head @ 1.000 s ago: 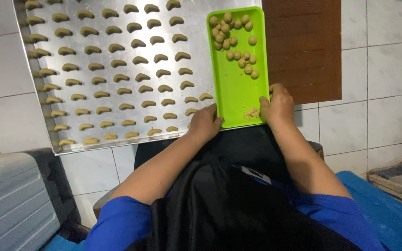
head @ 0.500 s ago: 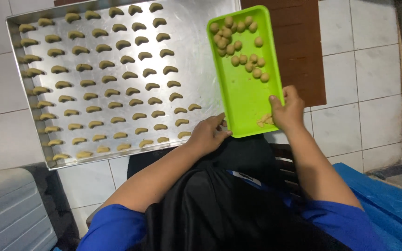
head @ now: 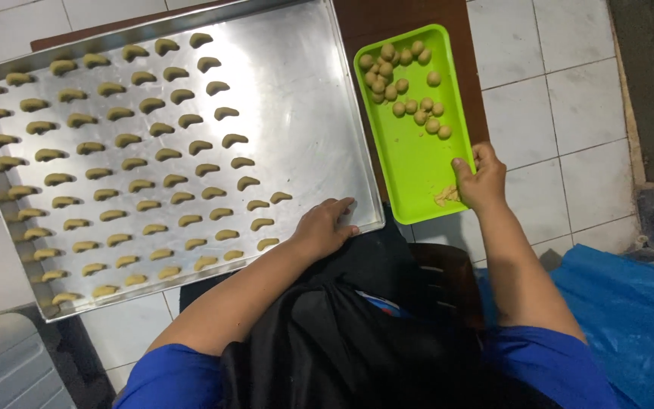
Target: Shaping small balls of dough into crescent-shaped pastries and arranging them on a baking tray.
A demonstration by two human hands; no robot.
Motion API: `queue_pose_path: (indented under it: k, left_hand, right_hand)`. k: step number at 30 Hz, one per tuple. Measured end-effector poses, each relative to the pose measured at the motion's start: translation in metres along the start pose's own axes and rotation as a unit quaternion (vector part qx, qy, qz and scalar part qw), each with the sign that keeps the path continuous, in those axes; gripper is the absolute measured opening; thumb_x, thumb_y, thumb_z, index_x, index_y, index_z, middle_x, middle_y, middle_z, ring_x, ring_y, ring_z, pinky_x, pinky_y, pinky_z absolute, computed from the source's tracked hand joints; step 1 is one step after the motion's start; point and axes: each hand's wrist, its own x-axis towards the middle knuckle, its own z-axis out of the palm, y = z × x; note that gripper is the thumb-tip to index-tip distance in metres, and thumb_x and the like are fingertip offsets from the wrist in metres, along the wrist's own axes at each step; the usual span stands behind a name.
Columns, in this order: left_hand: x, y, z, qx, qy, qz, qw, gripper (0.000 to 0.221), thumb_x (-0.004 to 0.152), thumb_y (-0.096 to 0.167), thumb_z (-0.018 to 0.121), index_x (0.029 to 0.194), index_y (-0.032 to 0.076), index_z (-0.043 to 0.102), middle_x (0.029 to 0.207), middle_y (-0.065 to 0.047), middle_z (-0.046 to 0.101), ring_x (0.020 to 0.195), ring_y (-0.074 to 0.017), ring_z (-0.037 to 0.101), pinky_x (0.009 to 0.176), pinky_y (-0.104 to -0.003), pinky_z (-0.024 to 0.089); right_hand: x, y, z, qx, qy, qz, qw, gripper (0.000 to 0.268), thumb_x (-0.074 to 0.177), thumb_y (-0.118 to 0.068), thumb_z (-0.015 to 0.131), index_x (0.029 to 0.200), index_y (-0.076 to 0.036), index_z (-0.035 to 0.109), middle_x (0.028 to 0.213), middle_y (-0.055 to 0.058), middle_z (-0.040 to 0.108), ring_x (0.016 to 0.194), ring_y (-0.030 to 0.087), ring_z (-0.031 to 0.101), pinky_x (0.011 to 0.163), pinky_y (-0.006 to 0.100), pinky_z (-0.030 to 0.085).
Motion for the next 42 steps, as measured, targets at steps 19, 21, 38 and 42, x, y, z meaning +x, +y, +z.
queue_pose_path:
  k: [19,21,38,42]
  left_hand:
    - [0.03,-0.017,0.01,-0.023,-0.089,-0.014,0.996,0.065,0.095,0.026,0.065,0.153,0.01,0.042,0.141,-0.016,0.058,0.129,-0.0381,0.056,0.108,-0.049,0.044]
    - [0.037,-0.033,0.021,-0.026,-0.079,-0.012,0.997,0.068,0.092,0.029,0.068,0.154,0.018,0.042,0.144,-0.01,0.058,0.126,-0.0345,0.057,0.104,-0.044,0.046]
    - [0.085,-0.023,0.061,0.274,0.192,0.218,0.917,0.05,0.077,0.023,0.084,0.125,0.026,0.069,0.095,-0.005,0.062,0.073,-0.0238,0.066,0.055,-0.035,0.053]
    - [0.081,-0.014,0.053,0.317,0.215,0.226,0.896,0.045,0.079,0.021,0.08,0.122,0.031,0.068,0.092,-0.002,0.061,0.07,-0.0207,0.065,0.053,-0.033,0.052]
  right_hand:
    - [0.087,-0.134,0.088,-0.251,-0.078,-0.316,0.912,0.087,0.078,-0.025,0.091,0.147,-0.002,0.043,0.147,0.026,0.036,0.135,0.049,0.035,0.113,0.06,0.032]
    - [0.11,-0.136,0.105,-0.293,-0.146,-0.234,0.915,0.101,0.081,-0.037,0.086,0.161,-0.012,0.03,0.165,0.021,0.021,0.152,0.046,0.015,0.122,0.062,0.022]
    - [0.112,-0.066,0.073,-0.142,-0.101,-0.285,0.943,0.028,0.061,-0.015,0.093,0.083,-0.017,0.076,0.125,0.012,0.055,0.11,0.034,0.063,0.097,0.042,0.051]
    - [0.088,-0.104,0.076,-0.196,-0.065,-0.281,0.937,0.079,0.062,-0.041,0.104,0.121,-0.006,0.063,0.135,0.016,0.046,0.127,0.041,0.056,0.11,0.053,0.044]
